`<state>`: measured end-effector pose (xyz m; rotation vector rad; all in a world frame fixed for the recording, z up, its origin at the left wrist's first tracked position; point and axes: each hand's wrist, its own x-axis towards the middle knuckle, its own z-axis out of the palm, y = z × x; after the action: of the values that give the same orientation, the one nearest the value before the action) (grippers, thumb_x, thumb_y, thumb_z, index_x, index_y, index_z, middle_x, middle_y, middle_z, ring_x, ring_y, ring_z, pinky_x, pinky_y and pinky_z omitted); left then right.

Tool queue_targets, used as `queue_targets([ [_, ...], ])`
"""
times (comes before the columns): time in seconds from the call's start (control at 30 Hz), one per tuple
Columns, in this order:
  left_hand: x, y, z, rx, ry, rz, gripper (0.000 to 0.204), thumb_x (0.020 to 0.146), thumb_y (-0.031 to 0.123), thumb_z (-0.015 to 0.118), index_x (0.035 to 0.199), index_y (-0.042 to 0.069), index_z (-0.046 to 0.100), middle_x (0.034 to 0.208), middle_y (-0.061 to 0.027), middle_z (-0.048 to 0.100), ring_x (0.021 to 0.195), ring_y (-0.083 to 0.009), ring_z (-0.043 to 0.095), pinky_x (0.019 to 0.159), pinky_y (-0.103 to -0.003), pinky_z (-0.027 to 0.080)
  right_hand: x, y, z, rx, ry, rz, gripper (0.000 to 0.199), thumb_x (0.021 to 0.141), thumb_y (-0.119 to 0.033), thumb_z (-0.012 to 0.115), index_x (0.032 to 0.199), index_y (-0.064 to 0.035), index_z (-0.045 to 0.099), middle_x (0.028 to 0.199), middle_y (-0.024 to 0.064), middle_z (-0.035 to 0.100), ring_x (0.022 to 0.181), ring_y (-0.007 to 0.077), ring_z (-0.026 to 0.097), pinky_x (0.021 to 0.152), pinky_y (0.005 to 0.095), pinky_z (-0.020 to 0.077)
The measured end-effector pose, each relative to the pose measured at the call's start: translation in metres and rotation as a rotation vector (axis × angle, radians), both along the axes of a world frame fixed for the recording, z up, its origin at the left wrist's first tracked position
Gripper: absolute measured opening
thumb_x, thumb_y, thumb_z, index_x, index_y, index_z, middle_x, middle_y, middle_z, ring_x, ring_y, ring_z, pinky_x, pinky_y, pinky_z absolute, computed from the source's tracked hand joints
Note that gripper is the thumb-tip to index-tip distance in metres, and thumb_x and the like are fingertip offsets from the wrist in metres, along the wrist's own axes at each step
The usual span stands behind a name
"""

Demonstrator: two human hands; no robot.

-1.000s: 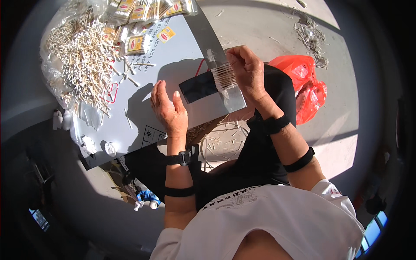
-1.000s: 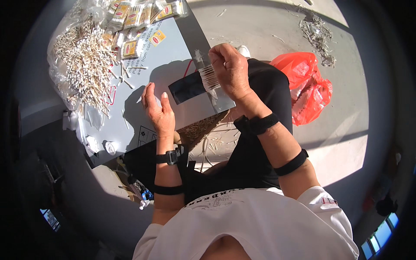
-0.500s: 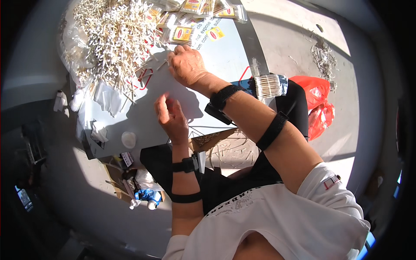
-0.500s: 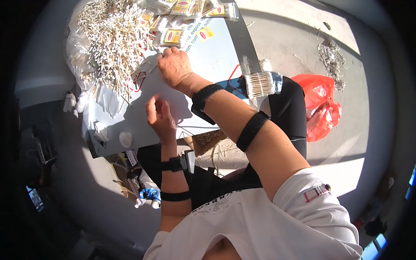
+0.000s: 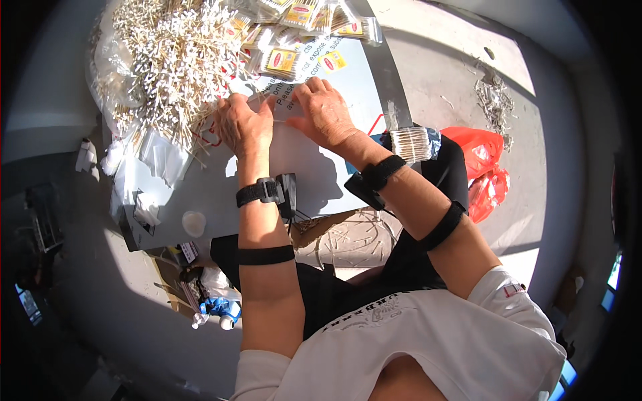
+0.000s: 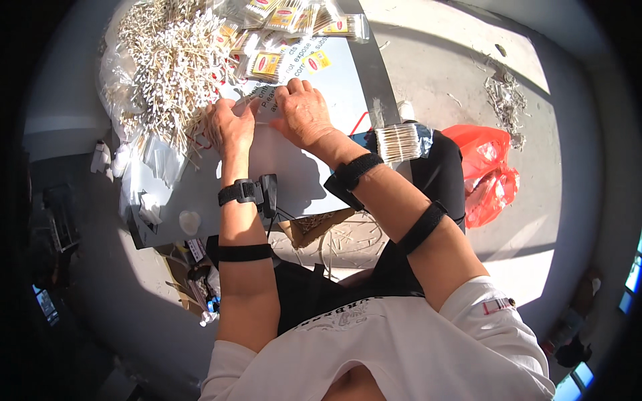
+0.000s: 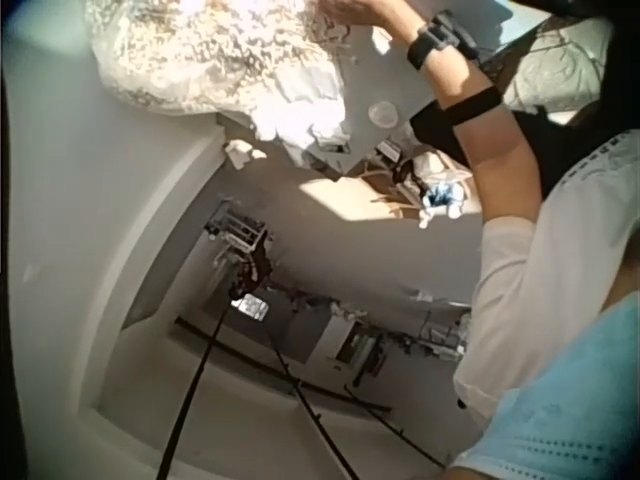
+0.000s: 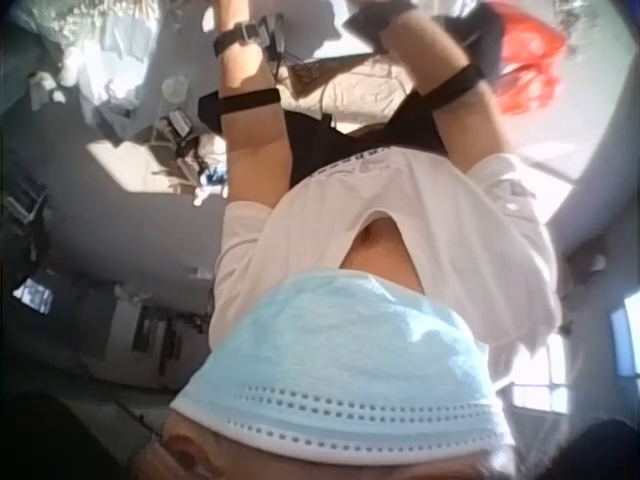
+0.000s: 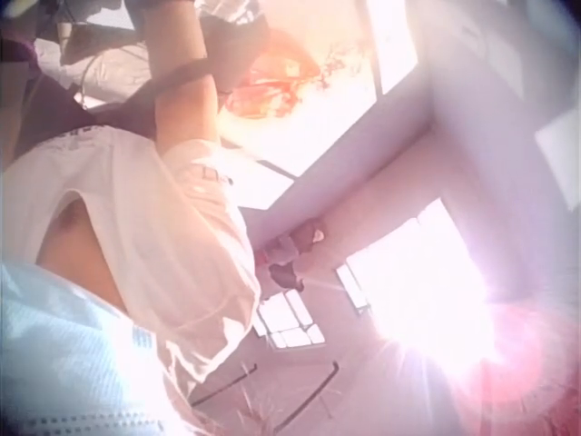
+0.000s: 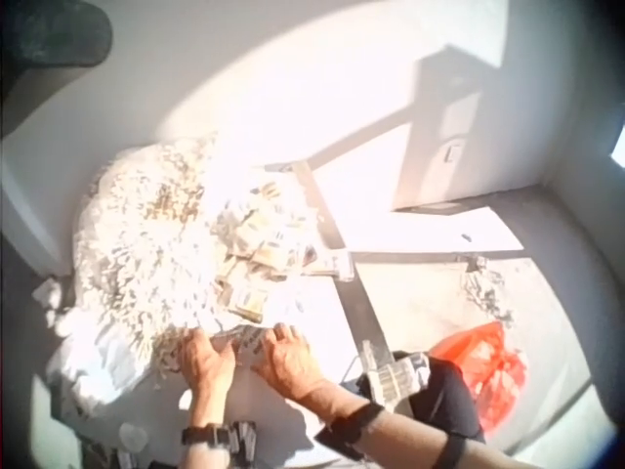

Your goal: Aligning cotton swabs on a jig and sliding them into a plastic package.

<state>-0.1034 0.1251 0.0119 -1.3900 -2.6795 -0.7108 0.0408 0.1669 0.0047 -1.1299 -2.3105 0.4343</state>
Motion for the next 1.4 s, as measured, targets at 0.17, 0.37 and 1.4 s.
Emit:
queue_targets([
  [0.17, -0.017, -0.002, -0.008, -0.006, 0.01, -0.124, 0.013, 0.076, 0.012, 0.071, 0.086, 0.008, 0.064, 0.097, -0.0134, 0.061, 0.098, -0.0337, 0.056, 0.082, -0.047, 0.045, 0.0, -0.007, -0.006, 0.002, 0.011, 0.133, 0.02, 0.071, -0.014, 0.073, 0.088, -0.0086, 0.063, 0.086, 0.0078, 0.059, 0.086, 0.0294, 0.058, 0.079, 0.0392, 0.0491],
  [0.37, -0.004, -0.033, 0.001, -0.009, 0.059, -0.392, 0.015, 0.071, -0.003, 0.063, 0.083, 0.007, 0.062, 0.086, -0.0083, 0.058, 0.09, -0.0303, 0.056, 0.077, -0.045, 0.044, 0.029, -0.018, -0.004, 0.005, -0.019, 0.314, 0.011, 0.072, -0.01, 0.07, 0.08, -0.0099, 0.063, 0.083, 0.0057, 0.059, 0.084, 0.0274, 0.059, 0.075, 0.0389, 0.0495],
  [1.4, 0.01, -0.07, 0.0, 0.085, 0.001, -0.399, 0.023, 0.07, -0.011, 0.058, 0.086, 0.004, 0.061, 0.086, -0.0115, 0.058, 0.088, -0.034, 0.057, 0.08, -0.045, 0.047, 0.02, -0.042, -0.004, -0.365, 0.489, 0.102, 0.041, 0.078, 0.011, 0.056, 0.117, 0.0003, 0.059, 0.126, 0.0166, 0.055, 0.115, 0.0338, 0.056, 0.097, 0.0345, 0.0473],
])
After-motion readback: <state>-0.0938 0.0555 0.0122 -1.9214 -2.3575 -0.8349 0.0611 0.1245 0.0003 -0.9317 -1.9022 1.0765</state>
